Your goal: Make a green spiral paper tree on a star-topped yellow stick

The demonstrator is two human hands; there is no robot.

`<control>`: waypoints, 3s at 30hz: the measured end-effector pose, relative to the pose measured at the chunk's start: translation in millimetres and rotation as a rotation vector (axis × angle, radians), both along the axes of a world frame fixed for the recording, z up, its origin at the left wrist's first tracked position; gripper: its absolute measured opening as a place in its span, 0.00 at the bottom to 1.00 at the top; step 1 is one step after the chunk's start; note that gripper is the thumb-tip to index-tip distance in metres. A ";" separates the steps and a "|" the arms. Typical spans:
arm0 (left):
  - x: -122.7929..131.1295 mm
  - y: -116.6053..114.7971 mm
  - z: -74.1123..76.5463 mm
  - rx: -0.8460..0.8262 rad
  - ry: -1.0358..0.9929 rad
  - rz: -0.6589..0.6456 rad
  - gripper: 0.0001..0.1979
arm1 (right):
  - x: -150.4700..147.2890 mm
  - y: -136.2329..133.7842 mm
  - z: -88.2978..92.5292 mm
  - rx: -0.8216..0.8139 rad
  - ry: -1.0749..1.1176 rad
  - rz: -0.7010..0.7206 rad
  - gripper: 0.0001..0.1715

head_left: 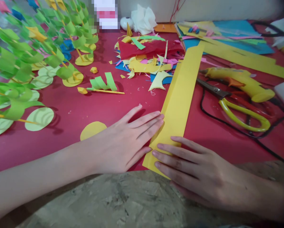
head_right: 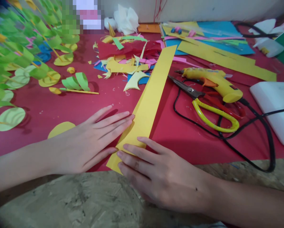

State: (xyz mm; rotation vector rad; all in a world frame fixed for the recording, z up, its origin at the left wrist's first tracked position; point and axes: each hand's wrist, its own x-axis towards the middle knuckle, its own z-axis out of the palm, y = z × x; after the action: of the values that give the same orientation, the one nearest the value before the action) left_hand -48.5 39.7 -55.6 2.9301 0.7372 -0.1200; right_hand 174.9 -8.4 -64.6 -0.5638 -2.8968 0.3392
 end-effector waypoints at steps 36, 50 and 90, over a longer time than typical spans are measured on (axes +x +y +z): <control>5.1 3.6 1.0 -0.019 -0.105 -0.214 0.26 | 0.5 -0.7 -1.3 0.018 0.103 -0.018 0.18; 11.1 15.2 1.7 -0.154 -0.126 -0.276 0.29 | -3.3 -3.3 2.2 0.078 0.234 -0.104 0.12; 16.3 16.4 -8.3 -0.087 -0.037 -0.252 0.34 | 31.8 6.1 4.6 0.120 0.031 -0.189 0.15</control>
State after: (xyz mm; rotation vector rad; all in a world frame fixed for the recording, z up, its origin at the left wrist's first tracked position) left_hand -32.2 56.1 -63.9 2.9190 0.3451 -0.1165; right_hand 206.8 -2.4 -60.0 -0.7964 -2.7819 0.1456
